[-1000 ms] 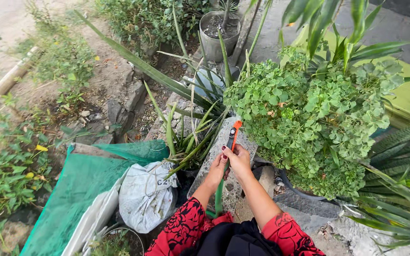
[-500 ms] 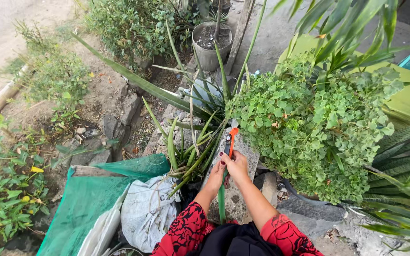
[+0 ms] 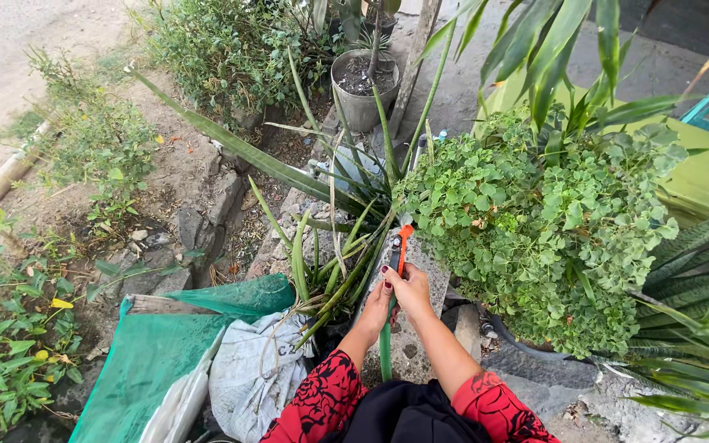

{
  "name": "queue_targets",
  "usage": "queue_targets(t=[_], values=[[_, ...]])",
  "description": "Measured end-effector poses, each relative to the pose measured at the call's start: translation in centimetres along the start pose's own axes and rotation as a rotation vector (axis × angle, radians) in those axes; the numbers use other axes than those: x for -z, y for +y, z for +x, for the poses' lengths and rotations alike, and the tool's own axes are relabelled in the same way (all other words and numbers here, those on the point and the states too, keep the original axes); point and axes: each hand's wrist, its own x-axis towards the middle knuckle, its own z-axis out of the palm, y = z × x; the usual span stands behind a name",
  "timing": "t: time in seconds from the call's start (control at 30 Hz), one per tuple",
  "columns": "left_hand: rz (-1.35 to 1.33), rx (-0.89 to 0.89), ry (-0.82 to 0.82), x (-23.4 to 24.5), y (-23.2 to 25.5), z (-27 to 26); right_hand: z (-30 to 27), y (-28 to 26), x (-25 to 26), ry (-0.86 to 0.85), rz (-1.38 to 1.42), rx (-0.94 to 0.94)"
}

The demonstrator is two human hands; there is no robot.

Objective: The person waters various plants in a garden using a green hose with an orange spray nozzle. They systematically move along a raised bed and adjacent potted plants, directing water at the base of each plant.

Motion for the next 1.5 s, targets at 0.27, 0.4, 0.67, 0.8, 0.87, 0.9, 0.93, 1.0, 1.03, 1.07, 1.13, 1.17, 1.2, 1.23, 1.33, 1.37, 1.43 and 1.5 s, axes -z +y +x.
queue_targets(t=[0.27, 0.4, 0.67, 0.8, 0.87, 0.9, 0.93, 1.0, 1.03, 1.07, 1.13, 1.17, 1.2, 1.23, 1.33, 1.37, 1.43, 1.5], values=[[0.002, -0.004, -0.009, -0.2, 0.5, -0.5, 0.5, 0.8, 0.1, 0.004, 0.006, 0.058], [0.008, -0.019, -0.022, -0.2, 0.7, -0.5, 0.9, 1.5, 0.1, -0.009, 0.060, 0.110], [0.019, -0.013, -0.018, -0.4, 0.6, -0.4, 0.9, 1.3, 0.2, -0.008, 0.051, 0.072], [0.010, -0.005, -0.024, -0.2, 0.7, -0.2, 0.9, 0.9, 0.2, 0.017, -0.039, 0.068], [-0.007, 0.003, -0.030, -0.2, 0.6, -0.1, 0.9, 0.8, 0.0, 0.028, -0.049, 0.080], [-0.017, 0.015, -0.030, -0.2, 0.6, -0.1, 0.9, 0.9, 0.0, 0.033, -0.055, 0.086], [-0.028, 0.022, -0.029, -0.1, 0.6, 0.1, 1.0, 0.9, 0.0, 0.028, -0.049, 0.083], [-0.013, 0.005, -0.029, -0.1, 0.6, 0.1, 1.0, 0.7, -0.1, 0.017, -0.037, 0.081], [-0.006, -0.005, -0.028, 0.0, 0.7, 0.1, 1.0, 0.6, -0.2, 0.024, -0.048, 0.080], [-0.011, 0.003, -0.028, 0.1, 0.7, 0.1, 1.0, 0.4, -0.3, 0.030, -0.061, 0.078], [-0.021, 0.021, -0.030, 0.2, 0.6, 0.2, 0.9, 0.2, -0.4, 0.032, -0.077, 0.060], [-0.032, 0.023, -0.035, 0.3, 0.6, 0.2, 0.8, 0.0, -0.5, 0.027, -0.082, 0.043], [-0.044, 0.025, -0.042, 0.4, 0.6, 0.3, 0.7, -0.2, -0.6, 0.024, -0.087, 0.026], [-0.055, 0.027, -0.048, 0.5, 0.6, 0.3, 0.6, -0.3, -0.7, 0.030, -0.092, 0.044], [-0.007, 0.001, -0.041, 0.9, 0.7, 0.2, 0.5, -0.8, -1.1, 0.051, -0.117, 0.076], [-0.012, -0.006, -0.051, 0.9, 0.7, 0.2, 0.4, -0.8, -1.1, 0.055, -0.134, 0.071], [-0.026, -0.021, -0.066, 1.0, 0.8, 0.2, 0.4, -0.7, -1.3, 0.053, -0.135, 0.071], [-0.034, -0.004, -0.053, 1.0, 0.8, 0.2, 0.6, -0.6, -1.4, 0.042, -0.100, 0.085]])
